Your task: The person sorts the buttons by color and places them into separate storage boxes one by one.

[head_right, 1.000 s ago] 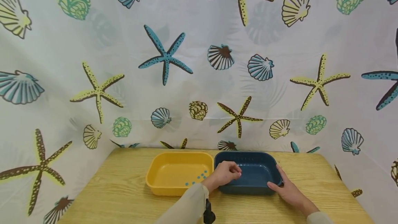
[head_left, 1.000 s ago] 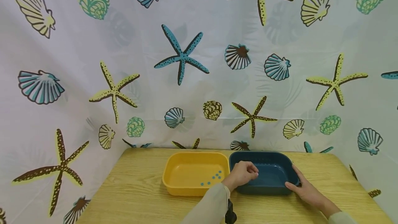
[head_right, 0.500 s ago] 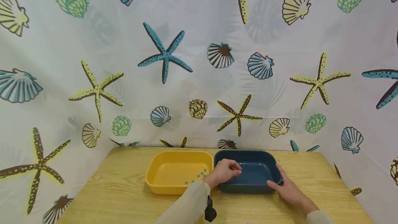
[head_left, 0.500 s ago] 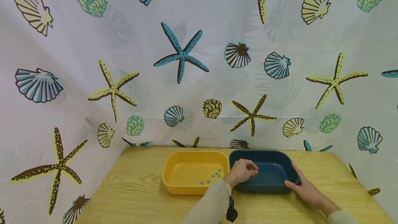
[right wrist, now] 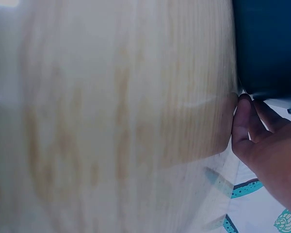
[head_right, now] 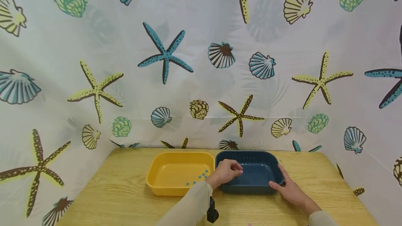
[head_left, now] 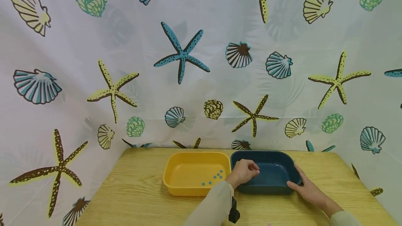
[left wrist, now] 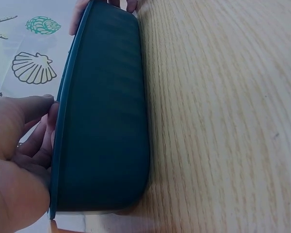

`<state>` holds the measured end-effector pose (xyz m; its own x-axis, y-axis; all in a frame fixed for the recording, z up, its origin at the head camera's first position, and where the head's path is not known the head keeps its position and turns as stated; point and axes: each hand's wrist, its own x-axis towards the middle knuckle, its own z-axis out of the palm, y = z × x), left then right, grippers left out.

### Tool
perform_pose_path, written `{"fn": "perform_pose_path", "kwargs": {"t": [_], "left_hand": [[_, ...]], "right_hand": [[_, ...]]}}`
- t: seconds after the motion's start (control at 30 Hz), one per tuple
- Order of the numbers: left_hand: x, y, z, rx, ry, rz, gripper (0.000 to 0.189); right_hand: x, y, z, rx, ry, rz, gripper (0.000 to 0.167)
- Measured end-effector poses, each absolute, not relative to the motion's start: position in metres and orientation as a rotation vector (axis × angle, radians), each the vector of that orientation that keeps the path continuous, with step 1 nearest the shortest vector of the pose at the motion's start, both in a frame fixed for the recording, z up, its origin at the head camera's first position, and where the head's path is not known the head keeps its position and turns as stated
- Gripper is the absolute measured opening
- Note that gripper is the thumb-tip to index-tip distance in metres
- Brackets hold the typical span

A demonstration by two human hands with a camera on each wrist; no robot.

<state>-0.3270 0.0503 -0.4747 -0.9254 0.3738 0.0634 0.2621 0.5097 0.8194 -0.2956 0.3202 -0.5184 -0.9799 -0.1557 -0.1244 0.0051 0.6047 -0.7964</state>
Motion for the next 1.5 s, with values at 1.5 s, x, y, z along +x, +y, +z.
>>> {"fn": "perform_pose_path", "kwargs": {"t": [1.5], "left_hand": [[-0.264, 0.029, -0.481, 1.266, 2.252, 0.83, 0.008]], "right_hand": [[-0.295, 0.319, -0.518, -0.132, 2.646, -1.312, 0.091]]}}
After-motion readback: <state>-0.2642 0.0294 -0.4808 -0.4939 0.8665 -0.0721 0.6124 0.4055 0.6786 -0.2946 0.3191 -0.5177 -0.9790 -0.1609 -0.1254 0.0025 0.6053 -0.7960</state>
